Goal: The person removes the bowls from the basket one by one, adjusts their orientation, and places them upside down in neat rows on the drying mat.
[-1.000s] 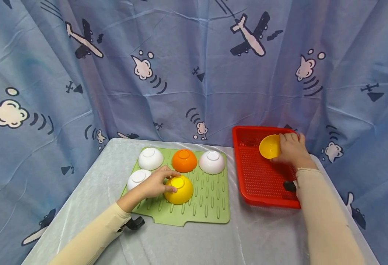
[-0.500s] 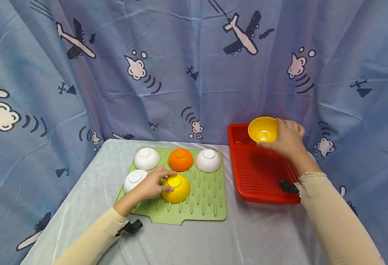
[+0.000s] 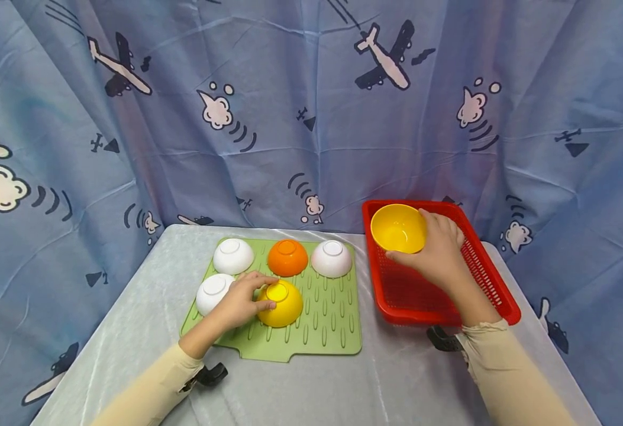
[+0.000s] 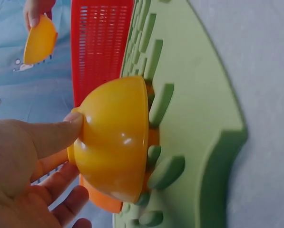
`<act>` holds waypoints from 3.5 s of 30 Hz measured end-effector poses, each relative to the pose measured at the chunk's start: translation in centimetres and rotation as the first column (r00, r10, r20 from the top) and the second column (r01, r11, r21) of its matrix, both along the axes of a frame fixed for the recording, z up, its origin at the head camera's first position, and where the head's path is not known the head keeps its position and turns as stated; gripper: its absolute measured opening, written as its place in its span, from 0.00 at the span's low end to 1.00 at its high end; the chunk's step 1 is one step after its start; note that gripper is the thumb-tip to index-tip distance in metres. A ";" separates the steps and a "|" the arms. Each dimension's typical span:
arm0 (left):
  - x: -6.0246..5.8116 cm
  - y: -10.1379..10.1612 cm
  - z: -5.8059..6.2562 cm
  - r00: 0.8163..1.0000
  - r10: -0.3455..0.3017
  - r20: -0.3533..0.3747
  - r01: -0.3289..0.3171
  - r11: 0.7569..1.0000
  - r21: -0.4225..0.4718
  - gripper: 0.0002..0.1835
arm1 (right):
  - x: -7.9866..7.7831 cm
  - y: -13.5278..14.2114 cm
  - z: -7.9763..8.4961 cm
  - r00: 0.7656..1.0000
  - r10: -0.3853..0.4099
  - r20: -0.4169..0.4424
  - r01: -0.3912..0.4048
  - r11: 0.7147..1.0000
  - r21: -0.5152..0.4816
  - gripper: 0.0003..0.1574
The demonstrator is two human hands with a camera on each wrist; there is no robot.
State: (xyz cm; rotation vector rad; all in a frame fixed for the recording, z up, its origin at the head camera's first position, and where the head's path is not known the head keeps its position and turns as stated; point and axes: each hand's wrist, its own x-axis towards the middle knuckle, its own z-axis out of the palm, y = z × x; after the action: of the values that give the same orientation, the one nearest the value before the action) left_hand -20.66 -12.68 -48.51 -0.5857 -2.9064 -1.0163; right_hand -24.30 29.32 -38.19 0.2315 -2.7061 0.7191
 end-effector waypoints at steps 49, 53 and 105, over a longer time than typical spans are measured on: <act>5.5 4.0 3.0 0.840 -0.332 0.429 -0.069 0.719 0.691 0.33 | 9.4 -12.6 -5.8 0.914 0.353 -0.200 -0.386 0.908 -0.163 0.76; 5.3 3.9 2.8 0.781 -0.429 0.453 -0.087 0.644 0.760 0.35 | 9.5 -12.8 -5.8 0.898 0.375 -0.233 -0.415 0.896 -0.159 0.77; 5.0 1.8 4.8 0.903 -0.162 -0.398 0.266 0.938 0.221 0.48 | 10.2 -12.8 -5.5 0.860 0.488 0.147 -0.318 0.740 -0.593 0.44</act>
State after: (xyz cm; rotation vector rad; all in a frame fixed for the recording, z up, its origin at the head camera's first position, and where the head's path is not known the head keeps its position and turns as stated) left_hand -15.70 -10.89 -43.72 -0.9788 -2.3586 -1.1484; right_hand -14.11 16.49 -43.72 0.6294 -2.5751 1.7613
